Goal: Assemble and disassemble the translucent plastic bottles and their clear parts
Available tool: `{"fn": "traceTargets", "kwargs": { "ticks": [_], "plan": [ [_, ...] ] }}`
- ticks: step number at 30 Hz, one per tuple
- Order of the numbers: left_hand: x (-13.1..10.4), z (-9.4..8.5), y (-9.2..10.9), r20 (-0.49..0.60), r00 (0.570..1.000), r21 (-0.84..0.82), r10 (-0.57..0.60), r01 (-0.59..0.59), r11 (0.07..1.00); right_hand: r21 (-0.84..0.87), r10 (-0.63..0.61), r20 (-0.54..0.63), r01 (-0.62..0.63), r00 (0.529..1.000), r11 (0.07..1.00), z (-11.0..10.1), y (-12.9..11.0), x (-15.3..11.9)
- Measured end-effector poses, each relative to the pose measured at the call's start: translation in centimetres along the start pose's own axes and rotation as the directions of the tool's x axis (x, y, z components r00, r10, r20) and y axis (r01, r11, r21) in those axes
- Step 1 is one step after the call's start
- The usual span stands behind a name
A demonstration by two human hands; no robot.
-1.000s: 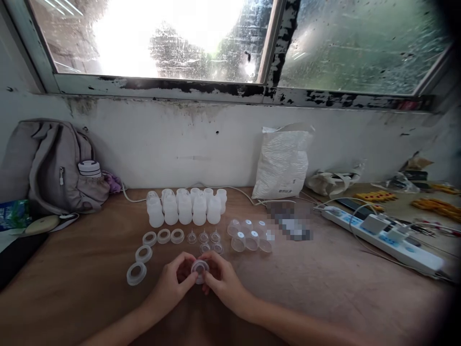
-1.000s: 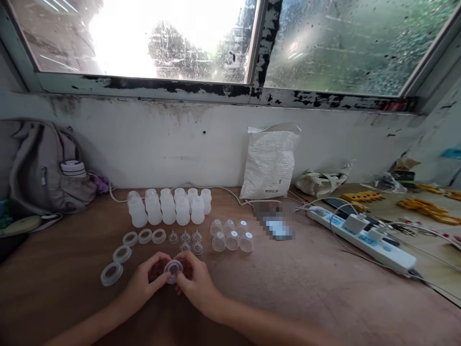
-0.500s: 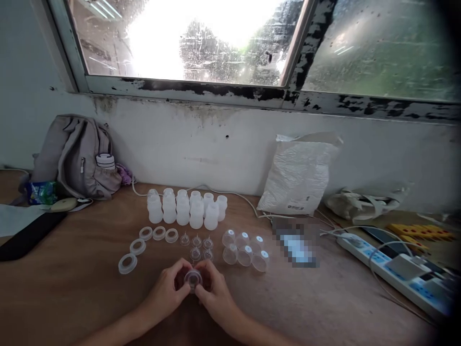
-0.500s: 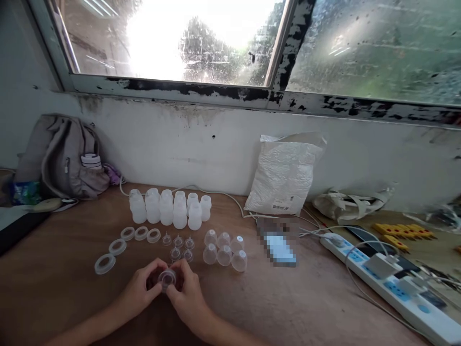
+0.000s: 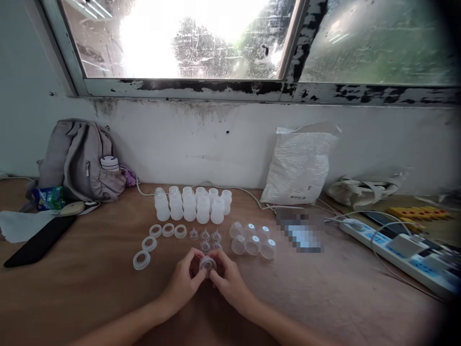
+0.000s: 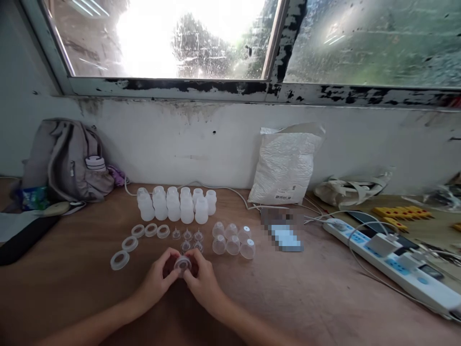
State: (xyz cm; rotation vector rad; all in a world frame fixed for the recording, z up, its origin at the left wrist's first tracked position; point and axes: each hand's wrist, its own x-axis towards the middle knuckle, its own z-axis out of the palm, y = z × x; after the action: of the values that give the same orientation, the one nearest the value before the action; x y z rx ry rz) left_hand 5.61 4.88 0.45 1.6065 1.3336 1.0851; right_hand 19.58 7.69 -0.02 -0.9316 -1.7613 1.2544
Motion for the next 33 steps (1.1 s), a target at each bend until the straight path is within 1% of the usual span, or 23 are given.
{"fn": "traceTargets", "kwargs": {
  "ticks": [4, 7, 10, 12, 15, 18, 20, 23, 26, 30, 33],
  "plan": [
    [0.2, 0.1, -0.6, -0.013, 1.000, -0.031, -0.012, 0.012, 0.999, -0.085, 0.001, -0.025, -0.003, 1.000, 0.996, 0.2, -0.3, 0.1],
    [0.1, -0.1, -0.7, -0.027, 1.000, -0.022, -0.014, 0.013, 1.000, -0.176, -0.034, -0.030, 0.028, 0.999, 0.984, 0.5, -0.4, 0.0],
    [0.0, -0.2, -0.7, -0.025, 0.999, 0.020, 0.020, -0.019, 1.000, -0.255, -0.067, -0.063, 0.049, 0.996, 0.966, 0.7, -0.3, -0.1],
    [-0.1, -0.3, -0.8, -0.022, 0.998, 0.052, 0.055, -0.053, 0.997, -0.276, -0.094, -0.085, 0.067, 0.992, 0.959, 0.8, -0.1, -0.2],
    [-0.1, -0.1, -0.8, -0.047, 0.993, 0.112, 0.107, -0.102, 0.988, -0.213, -0.101, -0.084, 0.081, 0.991, 0.974, 0.8, 0.4, -0.2],
    [-0.2, 0.3, -0.5, -0.109, 0.983, 0.172, 0.149, -0.129, 0.977, -0.042, -0.034, -0.058, 0.032, 0.998, 0.999, 0.7, 1.0, 0.0],
    [-0.2, 0.7, -0.1, -0.147, 0.973, 0.190, 0.177, -0.148, 0.971, 0.071, 0.006, -0.056, -0.002, 0.998, 0.998, 0.6, 1.2, 0.0],
    [-0.1, 1.2, 0.4, -0.170, 0.966, 0.175, 0.197, -0.167, 0.970, 0.167, 0.016, -0.113, 0.003, 0.993, 0.986, 0.5, 1.1, -0.1],
    [0.1, 1.5, 0.5, -0.160, 0.971, 0.157, 0.177, -0.152, 0.976, 0.201, 0.014, -0.149, 0.016, 0.989, 0.979, 0.3, 0.9, -0.2],
    [0.1, 1.1, 0.0, -0.108, 0.974, 0.153, 0.199, -0.182, 0.971, 0.208, 0.009, -0.071, 0.006, 0.997, 0.978, 0.2, 1.0, -0.1],
    [-0.2, 0.7, -0.2, -0.096, 0.970, 0.165, 0.224, -0.207, 0.964, 0.134, -0.037, -0.041, 0.043, 0.998, 0.990, 0.3, 1.2, -0.1]
  ]
}}
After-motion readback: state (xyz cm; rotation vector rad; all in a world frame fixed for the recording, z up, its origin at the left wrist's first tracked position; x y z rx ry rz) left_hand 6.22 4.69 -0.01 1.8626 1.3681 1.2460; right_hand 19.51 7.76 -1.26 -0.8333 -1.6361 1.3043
